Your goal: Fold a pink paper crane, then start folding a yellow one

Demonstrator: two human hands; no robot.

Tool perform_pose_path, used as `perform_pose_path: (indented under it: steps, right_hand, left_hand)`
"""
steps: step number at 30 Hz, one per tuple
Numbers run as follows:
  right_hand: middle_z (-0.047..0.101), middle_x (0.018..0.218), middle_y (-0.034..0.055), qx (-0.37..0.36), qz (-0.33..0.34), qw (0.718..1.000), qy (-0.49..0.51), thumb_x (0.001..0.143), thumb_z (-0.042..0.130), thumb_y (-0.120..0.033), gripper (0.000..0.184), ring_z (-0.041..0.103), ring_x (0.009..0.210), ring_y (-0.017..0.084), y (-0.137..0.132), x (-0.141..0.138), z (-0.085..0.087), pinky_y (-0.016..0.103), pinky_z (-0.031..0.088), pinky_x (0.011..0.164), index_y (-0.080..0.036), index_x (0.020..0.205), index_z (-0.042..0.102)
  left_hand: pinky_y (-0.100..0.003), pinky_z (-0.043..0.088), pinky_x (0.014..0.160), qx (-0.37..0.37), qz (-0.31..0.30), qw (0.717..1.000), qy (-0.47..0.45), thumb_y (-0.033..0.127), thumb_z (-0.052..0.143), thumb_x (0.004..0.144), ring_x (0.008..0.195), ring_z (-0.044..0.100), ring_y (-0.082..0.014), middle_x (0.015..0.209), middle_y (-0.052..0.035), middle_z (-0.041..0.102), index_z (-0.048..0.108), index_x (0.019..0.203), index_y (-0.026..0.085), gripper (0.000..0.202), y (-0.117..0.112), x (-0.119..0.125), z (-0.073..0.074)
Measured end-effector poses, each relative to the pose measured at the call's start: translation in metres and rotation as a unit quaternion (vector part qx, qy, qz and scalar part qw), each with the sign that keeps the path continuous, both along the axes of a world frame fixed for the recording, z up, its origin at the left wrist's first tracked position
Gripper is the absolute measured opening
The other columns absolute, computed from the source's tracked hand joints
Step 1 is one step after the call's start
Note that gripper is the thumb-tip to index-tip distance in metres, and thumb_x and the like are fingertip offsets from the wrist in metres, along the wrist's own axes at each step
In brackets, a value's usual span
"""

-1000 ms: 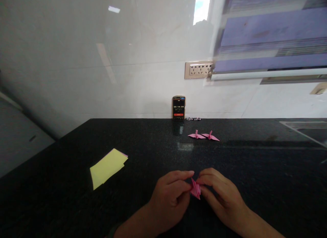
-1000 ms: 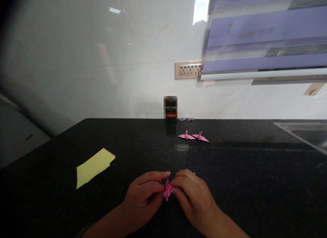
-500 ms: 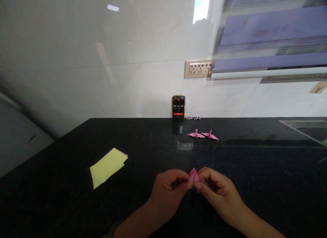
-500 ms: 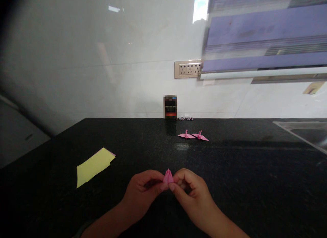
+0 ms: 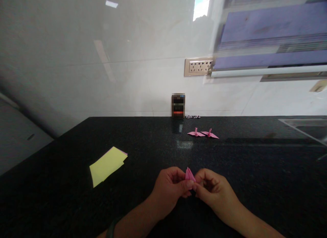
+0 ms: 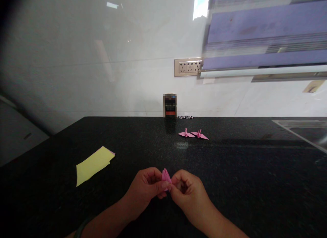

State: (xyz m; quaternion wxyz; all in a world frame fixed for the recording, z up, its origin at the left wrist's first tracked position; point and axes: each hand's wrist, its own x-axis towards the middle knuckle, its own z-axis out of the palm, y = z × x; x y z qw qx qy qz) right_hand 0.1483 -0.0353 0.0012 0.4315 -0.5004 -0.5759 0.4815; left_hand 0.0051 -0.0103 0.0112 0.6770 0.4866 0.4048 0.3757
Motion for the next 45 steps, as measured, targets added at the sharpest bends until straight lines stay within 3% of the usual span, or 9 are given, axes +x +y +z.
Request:
perform_pose_path:
  steps: [5,11,16,20,22,26,36,41,45]
  right_hand:
    - [0.041,0.046,-0.0068,-0.032,-0.006,0.999,0.04,0.067,0.06,-0.034,0.024,0.034,0.04,0.006,-0.002,-0.004,0.003,0.019,0.025,0.04,-0.018,0.061,0.044]
    - [0.046,0.048,-0.0054,-0.05,0.034,0.997,0.057,0.068,0.06,-0.03,0.02,0.038,0.042,0.006,-0.001,0.0,0.007,0.019,0.028,0.042,-0.016,0.062,0.047]
    - [0.047,0.046,-0.0058,-0.055,0.055,0.996,0.04,0.069,0.061,-0.027,0.017,0.039,0.041,0.005,0.002,0.007,0.009,0.018,0.03,0.042,-0.015,0.063,0.051]
    - [0.046,0.047,-0.0061,-0.081,0.094,0.991,0.053,0.068,0.062,-0.029,0.019,0.04,0.041,0.006,0.002,0.01,0.008,0.018,0.032,0.042,-0.015,0.063,0.051]
    - [0.046,0.047,-0.006,-0.089,0.107,0.989,0.052,0.068,0.062,-0.03,0.019,0.039,0.041,0.005,0.002,0.009,0.008,0.018,0.033,0.042,-0.015,0.064,0.052]
    - [0.046,0.049,-0.0062,-0.081,0.093,0.991,0.042,0.069,0.061,-0.028,0.018,0.038,0.041,0.005,0.002,0.005,0.005,0.017,0.032,0.042,-0.015,0.064,0.051]
    - [0.041,0.046,-0.0056,-0.094,0.111,0.989,0.026,0.071,0.056,-0.039,0.032,0.036,0.037,0.004,-0.004,-0.007,0.001,0.017,0.029,0.038,-0.015,0.053,0.046]
    - [0.038,0.045,-0.0055,-0.049,0.078,0.996,-0.01,0.073,0.054,-0.039,0.034,0.036,0.04,0.006,-0.007,-0.009,0.001,0.017,0.026,0.038,-0.016,0.05,0.043]
    - [0.041,0.046,-0.0049,-0.058,0.122,0.991,-0.004,0.075,0.051,-0.042,0.034,0.038,0.04,0.006,-0.005,-0.006,-0.001,0.018,0.029,0.039,-0.015,0.054,0.047]
  left_hand:
    - [-0.018,0.034,0.04,0.014,0.022,0.999,0.029,0.028,0.07,0.057,0.038,0.045,-0.0062,0.044,0.0028,0.053,0.052,0.054,0.012,0.024,-0.002,0.0,0.006]
    - [-0.017,0.032,0.042,0.013,-0.008,0.999,-0.03,0.026,0.069,0.058,0.041,0.044,-0.005,0.048,0.0028,0.054,0.052,0.055,0.012,0.022,-0.001,-0.003,0.001]
    - [-0.018,0.033,0.046,0.014,-0.047,0.998,-0.039,0.025,0.068,0.06,0.049,0.046,-0.0063,0.056,-0.0001,0.056,0.059,0.064,0.01,0.018,0.002,-0.005,0.003]
    - [-0.02,0.035,0.046,-0.024,-0.039,0.997,-0.058,0.028,0.071,0.056,0.048,0.048,-0.0075,0.058,0.0007,0.057,0.061,0.077,0.012,0.028,0.002,-0.004,0.006]
    - [-0.02,0.035,0.046,-0.025,-0.039,0.998,-0.049,0.031,0.07,0.056,0.046,0.048,-0.0079,0.055,0.0004,0.057,0.062,0.074,0.012,0.028,0.002,-0.003,0.004]
    - [-0.021,0.033,0.044,0.031,-0.009,0.999,-0.008,0.032,0.067,0.06,0.044,0.046,-0.0084,0.049,-0.001,0.057,0.057,0.054,0.012,0.024,0.002,-0.003,0.001]
    - [-0.02,0.035,0.05,0.153,0.063,0.986,0.036,0.022,0.065,0.063,0.052,0.046,-0.0081,0.055,0.0025,0.049,0.059,0.052,0.014,0.015,-0.004,-0.003,0.0]
    - [-0.021,0.034,0.048,0.074,0.042,0.996,-0.026,0.025,0.064,0.065,0.048,0.044,-0.0073,0.05,0.003,0.049,0.057,0.051,0.012,0.02,-0.006,-0.001,0.005]
    - [-0.021,0.033,0.046,0.025,0.025,0.998,-0.043,0.029,0.062,0.067,0.045,0.044,-0.0075,0.047,0.0018,0.052,0.056,0.054,0.012,0.023,-0.004,-0.002,0.003]
